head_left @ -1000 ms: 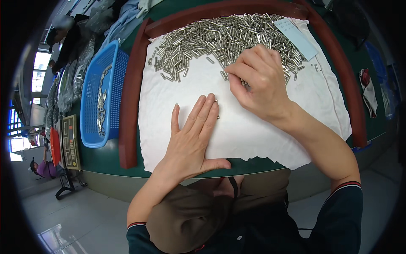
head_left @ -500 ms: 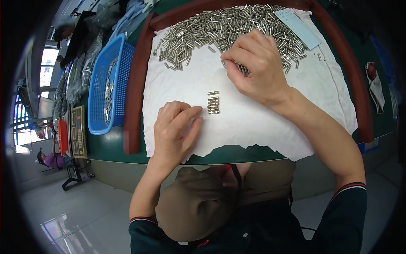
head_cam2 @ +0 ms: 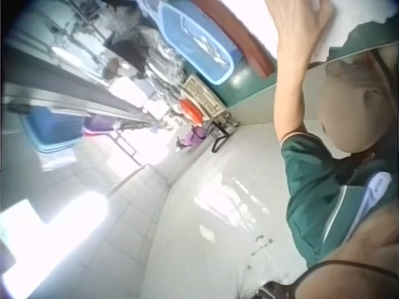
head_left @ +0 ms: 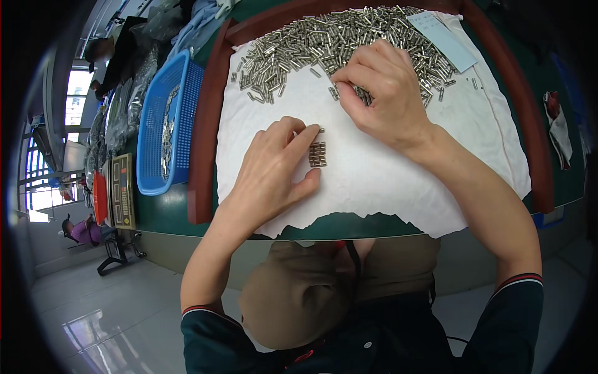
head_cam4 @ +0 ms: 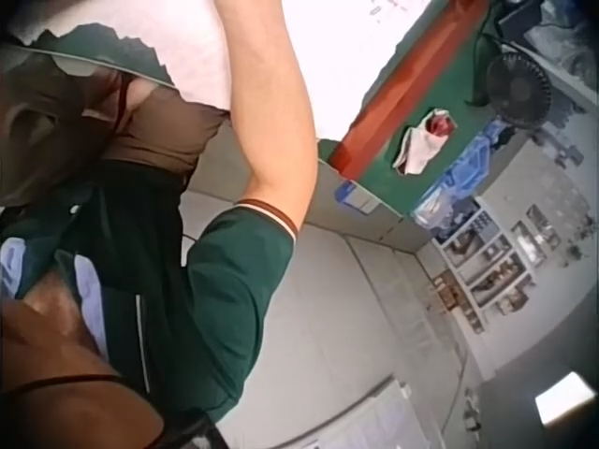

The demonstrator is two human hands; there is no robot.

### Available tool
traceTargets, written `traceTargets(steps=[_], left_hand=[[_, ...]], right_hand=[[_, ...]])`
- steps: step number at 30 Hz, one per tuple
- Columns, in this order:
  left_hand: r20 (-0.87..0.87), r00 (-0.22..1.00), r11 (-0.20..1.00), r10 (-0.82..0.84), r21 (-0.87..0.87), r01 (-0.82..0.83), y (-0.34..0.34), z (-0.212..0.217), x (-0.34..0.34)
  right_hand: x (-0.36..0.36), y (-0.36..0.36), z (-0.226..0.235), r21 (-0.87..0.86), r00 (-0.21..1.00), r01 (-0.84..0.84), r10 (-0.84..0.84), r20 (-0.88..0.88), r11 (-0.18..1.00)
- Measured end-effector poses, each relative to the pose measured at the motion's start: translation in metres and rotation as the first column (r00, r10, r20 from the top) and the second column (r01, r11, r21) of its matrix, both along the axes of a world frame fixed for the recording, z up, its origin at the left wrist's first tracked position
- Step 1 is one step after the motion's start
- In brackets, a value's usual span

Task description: Sorting and aligning small metal pins on a workbench in a manufacturing environment.

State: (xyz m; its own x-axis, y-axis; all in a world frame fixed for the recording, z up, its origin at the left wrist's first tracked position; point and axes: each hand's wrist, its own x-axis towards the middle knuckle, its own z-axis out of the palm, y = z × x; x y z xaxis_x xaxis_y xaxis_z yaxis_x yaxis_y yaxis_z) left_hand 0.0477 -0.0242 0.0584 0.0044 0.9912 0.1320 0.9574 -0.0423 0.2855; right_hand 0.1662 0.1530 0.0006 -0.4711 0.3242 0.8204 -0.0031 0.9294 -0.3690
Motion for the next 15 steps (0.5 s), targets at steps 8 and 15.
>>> traceTargets(steps=[8,15], left_hand=[[-0.031,0.999,1.000,-0.025,0.009,0.026,0.000,0.001,-0.002],[-0.233,0.970,0.997,-0.065,-0.047,0.056,0.006,0.002,0.007]], right_hand=[[-0.001,-0.002,0.001,-0.006,1.000,-0.006,0.006,0.008,1.000],[0.000,0.000,0.000,-0.006,1.000,-0.016,0.016,0.007,1.000]])
